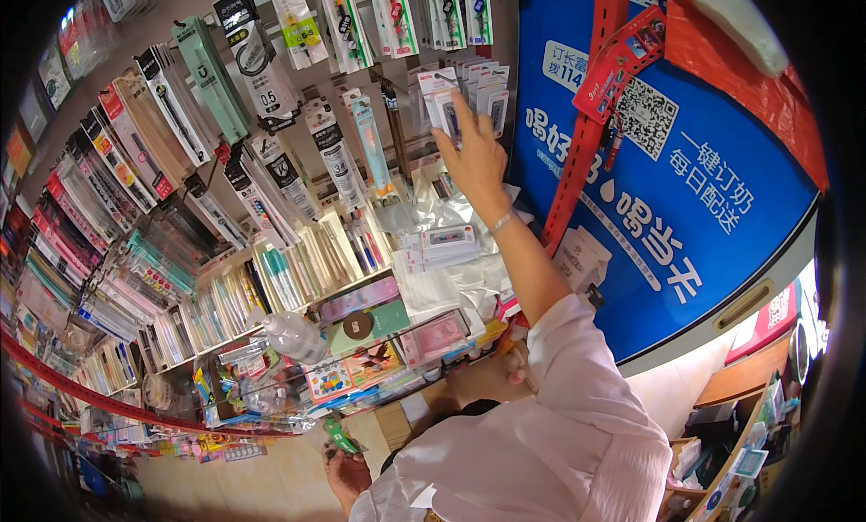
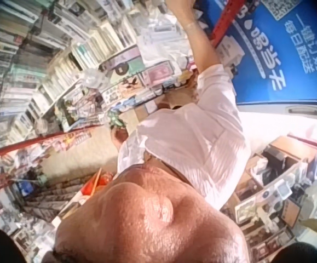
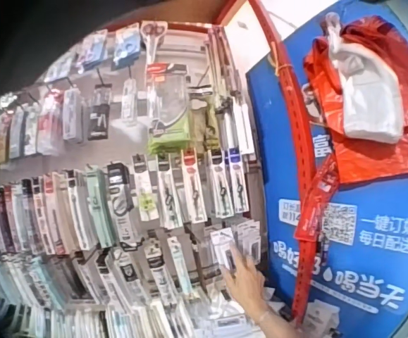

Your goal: The person assembles small keychains by attaching charms to keyrings. They retrieve items from a table and shelves, open plastic packaging, and connect components by hand.

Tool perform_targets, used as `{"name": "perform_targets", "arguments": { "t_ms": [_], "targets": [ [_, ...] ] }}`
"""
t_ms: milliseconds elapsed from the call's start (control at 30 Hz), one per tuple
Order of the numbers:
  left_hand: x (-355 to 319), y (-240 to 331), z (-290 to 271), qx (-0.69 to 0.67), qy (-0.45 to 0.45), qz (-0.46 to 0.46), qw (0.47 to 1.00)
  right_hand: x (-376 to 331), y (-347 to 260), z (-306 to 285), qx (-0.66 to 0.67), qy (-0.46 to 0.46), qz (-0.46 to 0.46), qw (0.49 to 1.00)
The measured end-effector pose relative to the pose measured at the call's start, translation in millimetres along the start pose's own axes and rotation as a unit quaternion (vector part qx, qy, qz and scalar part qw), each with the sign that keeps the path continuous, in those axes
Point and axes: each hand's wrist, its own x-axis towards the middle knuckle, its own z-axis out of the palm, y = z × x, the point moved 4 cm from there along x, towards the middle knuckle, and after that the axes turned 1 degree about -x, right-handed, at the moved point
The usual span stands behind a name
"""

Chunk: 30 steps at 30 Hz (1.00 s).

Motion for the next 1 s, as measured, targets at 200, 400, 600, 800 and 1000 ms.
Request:
{"name": "perform_targets", "arguments": {
  "t_ms": [200, 400, 600, 800, 1000],
  "targets": [
    [-3.7, 1.0, 20.5, 0.021, -0.012, 0.007, 1.0, 26.2, -0.3, 37.3, 0.004, -0.06, 0.027, 0.998],
    [-8.2, 0.5, 23.2, 0.043, -0.015, 0.0, 0.999, -6.6, 14.8, 22.5, 0.052, -0.072, -0.017, 0.996],
    [-9.8, -4.0, 38.5, 0.042, -0.015, -0.016, 0.999, -106.1, 63.6, 37.9, 0.023, -0.3, -0.164, 0.939],
    [-6.8, -5.5, 67.7, 0.049, -0.046, -0.045, 0.997, -113.8, 63.7, 36.6, 0.005, -0.358, -0.142, 0.923],
    [-6.8, -7.2, 67.0, 0.065, -0.054, -0.031, 0.996, -108.9, 44.4, 0.2, 0.259, -0.283, -0.066, 0.921]
  ]
}}
